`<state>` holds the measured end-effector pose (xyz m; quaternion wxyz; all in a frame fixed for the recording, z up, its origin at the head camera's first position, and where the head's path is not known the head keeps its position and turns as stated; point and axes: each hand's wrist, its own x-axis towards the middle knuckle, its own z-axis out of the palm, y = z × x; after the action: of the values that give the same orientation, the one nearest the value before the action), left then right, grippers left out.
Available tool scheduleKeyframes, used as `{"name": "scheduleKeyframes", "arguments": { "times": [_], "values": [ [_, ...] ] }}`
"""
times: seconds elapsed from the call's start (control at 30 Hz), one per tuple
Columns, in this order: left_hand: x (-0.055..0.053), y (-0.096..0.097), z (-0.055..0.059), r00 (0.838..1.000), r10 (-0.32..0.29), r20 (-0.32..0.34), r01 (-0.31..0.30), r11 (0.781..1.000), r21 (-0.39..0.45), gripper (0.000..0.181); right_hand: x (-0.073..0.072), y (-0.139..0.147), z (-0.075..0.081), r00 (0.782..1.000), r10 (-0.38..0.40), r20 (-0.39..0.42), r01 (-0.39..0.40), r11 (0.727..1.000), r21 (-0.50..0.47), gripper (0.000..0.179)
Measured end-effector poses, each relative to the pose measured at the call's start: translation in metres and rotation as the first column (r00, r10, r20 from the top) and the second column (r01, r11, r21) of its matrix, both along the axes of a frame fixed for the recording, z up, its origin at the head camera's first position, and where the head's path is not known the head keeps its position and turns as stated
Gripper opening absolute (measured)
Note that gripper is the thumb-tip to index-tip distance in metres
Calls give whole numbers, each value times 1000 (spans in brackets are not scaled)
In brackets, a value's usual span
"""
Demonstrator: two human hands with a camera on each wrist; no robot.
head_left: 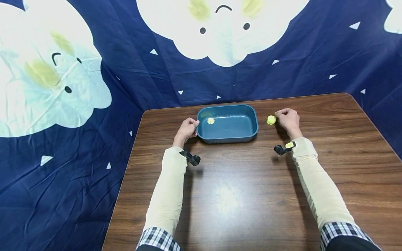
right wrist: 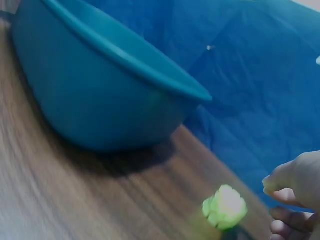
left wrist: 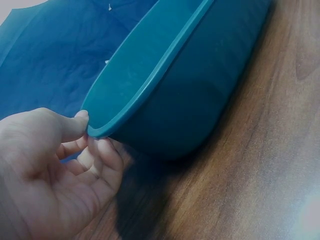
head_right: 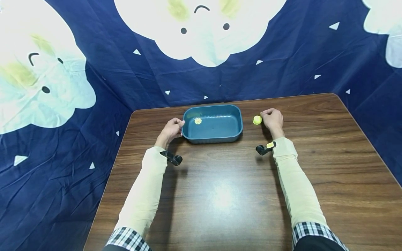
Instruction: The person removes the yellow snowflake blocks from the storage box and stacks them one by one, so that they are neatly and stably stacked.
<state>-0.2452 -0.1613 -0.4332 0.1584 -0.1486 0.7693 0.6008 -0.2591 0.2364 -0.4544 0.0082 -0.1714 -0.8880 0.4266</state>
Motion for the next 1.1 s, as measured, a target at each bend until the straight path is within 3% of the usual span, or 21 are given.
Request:
{"name": "scheduleKeyframes", "arguments": {
  "times": [0.3, 0.6, 1.1],
  "values": [
    [0, 0, -1, 1000, 1, -5, -1, 1000, 5, 17, 1, -19, 23, 991, 33, -130, -37, 999, -33, 33],
    [1, 0, 1, 1000, 9, 9, -9, 1000, 8, 17, 0, -46, 35, 963, 88, -253, -97, 995, -22, 29],
    [3, 1, 1, 1000, 17, -18, -17, 1000, 17, 18, -9, -105, 34, 939, 203, -278, -227, 972, -55, 31]
  ]
}}
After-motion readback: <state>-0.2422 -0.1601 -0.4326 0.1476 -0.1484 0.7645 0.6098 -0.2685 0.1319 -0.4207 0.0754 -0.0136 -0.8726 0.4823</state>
